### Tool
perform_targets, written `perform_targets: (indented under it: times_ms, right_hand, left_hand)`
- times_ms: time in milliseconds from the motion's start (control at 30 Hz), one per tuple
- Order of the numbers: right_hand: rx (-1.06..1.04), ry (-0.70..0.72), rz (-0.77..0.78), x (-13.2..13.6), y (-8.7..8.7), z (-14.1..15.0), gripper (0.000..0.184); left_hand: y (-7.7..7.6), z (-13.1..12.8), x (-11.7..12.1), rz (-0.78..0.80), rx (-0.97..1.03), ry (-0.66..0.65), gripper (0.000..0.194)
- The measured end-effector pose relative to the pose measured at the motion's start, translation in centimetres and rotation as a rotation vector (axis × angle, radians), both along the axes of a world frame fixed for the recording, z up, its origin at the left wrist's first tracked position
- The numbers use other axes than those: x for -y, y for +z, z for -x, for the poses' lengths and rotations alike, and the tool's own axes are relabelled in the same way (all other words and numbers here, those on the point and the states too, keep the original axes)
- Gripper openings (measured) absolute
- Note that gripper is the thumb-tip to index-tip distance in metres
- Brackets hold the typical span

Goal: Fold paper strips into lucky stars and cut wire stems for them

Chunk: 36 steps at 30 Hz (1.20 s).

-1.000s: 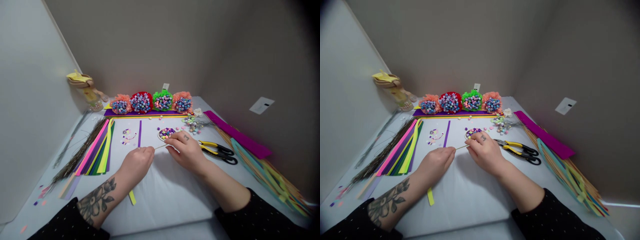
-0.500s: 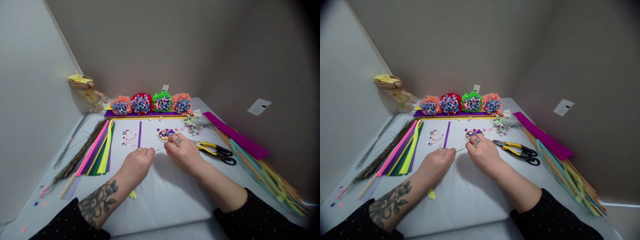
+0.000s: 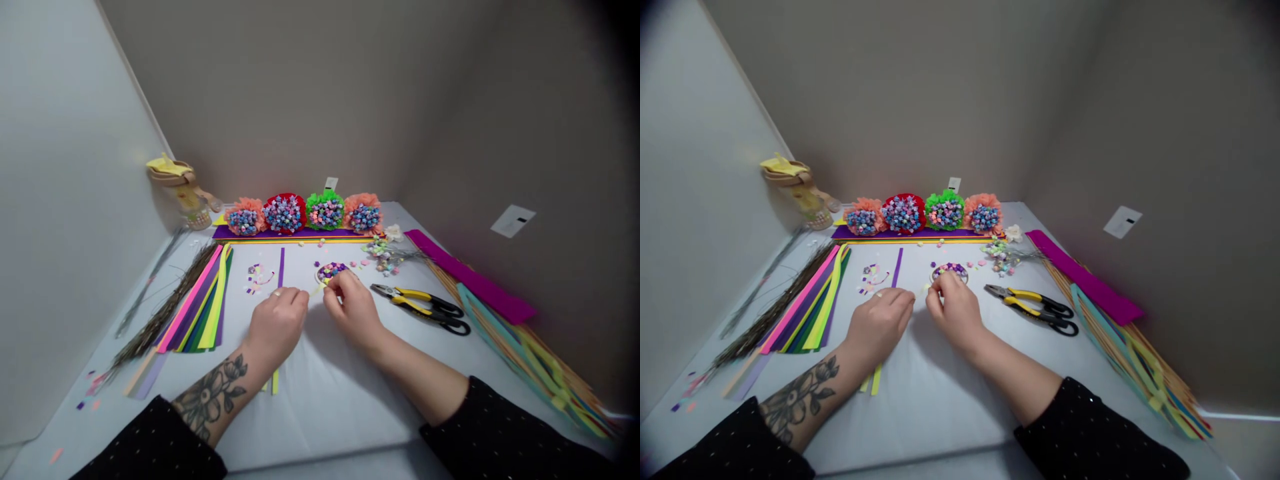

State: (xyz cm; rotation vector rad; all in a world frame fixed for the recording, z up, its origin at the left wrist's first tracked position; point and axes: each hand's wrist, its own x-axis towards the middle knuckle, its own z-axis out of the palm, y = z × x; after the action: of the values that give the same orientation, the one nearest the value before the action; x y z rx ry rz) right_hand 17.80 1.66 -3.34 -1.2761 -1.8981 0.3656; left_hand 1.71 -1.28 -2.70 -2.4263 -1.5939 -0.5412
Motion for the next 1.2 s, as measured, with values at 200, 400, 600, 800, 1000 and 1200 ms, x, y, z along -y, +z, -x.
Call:
perform_targets:
  times_ms: [200, 400, 600, 800, 1000, 1200]
  right_hand:
    - [-0.348, 0.041, 0.179, 0.9, 0.6, 0.7, 0.010]
    - [-0.562, 0.081, 0.523, 0.9, 0.3, 1.3, 0.014]
    - [-0.603, 0.068, 0.582, 0.4, -0.1, 1.2, 0.012]
    - [-0.525, 0.042, 0.536, 0.2, -0.1, 1.0, 0.009]
    - [-0.461, 0.055, 0.555, 0.3, -0.1, 1.1, 0.012]
    - [-0.206, 0.053, 0.163, 0.5, 0.0, 0.6, 0.018]
  left_hand:
    - [0.4, -0.8, -0.5, 0.270, 0.514, 0.027, 0.017]
    - [0.0, -1.7, -1.0, 0.540, 1.205, 0.214, 0.012]
    - [-0.2, -2.2, -0.8, 0.689, 1.563, 0.219, 0.020]
    - [-0.5, -2.3, -0.8, 0.756, 1.664, 0.195, 0.015]
    - [-1.0, -2.4, -0.8, 0.759, 1.733, 0.204, 0.013]
    - [-0.9, -2.0, -1.1, 0.756, 1.808, 0.196, 0.016]
